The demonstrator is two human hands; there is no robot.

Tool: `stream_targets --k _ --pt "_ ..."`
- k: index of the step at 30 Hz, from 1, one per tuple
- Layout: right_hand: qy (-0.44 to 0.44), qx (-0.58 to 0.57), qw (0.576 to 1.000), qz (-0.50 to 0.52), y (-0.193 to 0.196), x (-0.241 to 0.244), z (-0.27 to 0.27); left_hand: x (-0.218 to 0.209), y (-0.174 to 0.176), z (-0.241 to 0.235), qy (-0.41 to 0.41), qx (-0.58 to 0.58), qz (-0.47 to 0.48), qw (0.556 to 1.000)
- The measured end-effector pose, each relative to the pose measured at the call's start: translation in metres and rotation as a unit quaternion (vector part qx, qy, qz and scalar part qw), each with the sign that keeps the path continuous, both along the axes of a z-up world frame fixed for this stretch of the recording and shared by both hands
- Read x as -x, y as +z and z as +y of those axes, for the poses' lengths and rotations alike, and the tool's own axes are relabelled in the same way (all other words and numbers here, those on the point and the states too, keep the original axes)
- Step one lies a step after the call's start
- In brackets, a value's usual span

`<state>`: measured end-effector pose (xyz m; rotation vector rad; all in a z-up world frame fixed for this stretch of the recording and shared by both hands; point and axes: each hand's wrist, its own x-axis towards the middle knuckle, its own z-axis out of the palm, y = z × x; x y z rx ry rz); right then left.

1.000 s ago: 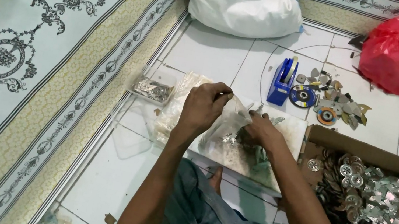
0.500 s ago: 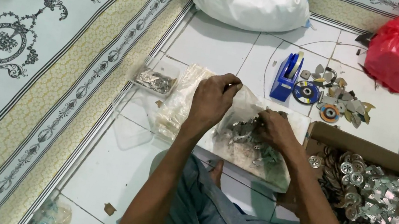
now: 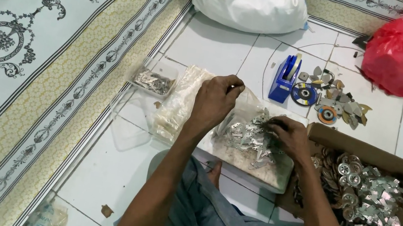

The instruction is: Sorting small metal medals or badges, wrapping them in paper, and placing them into a cardboard box while sitting on the floor.

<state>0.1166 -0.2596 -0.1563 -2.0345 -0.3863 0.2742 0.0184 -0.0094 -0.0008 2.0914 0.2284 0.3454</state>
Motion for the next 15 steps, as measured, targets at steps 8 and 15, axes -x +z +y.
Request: stream_targets --k 8,15 --pt "-0.142 -0.262 0.953 0.058 -0.011 0.007 0.003 -0.005 -0.003 -0.003 -0.006 -0.033 -0.008 0.999" --pt "-0.216 -0.394 0.881 0.147 -0.01 0.009 0.014 -0.014 -0.007 -0.012 0.001 -0.034 0.013 0.999"
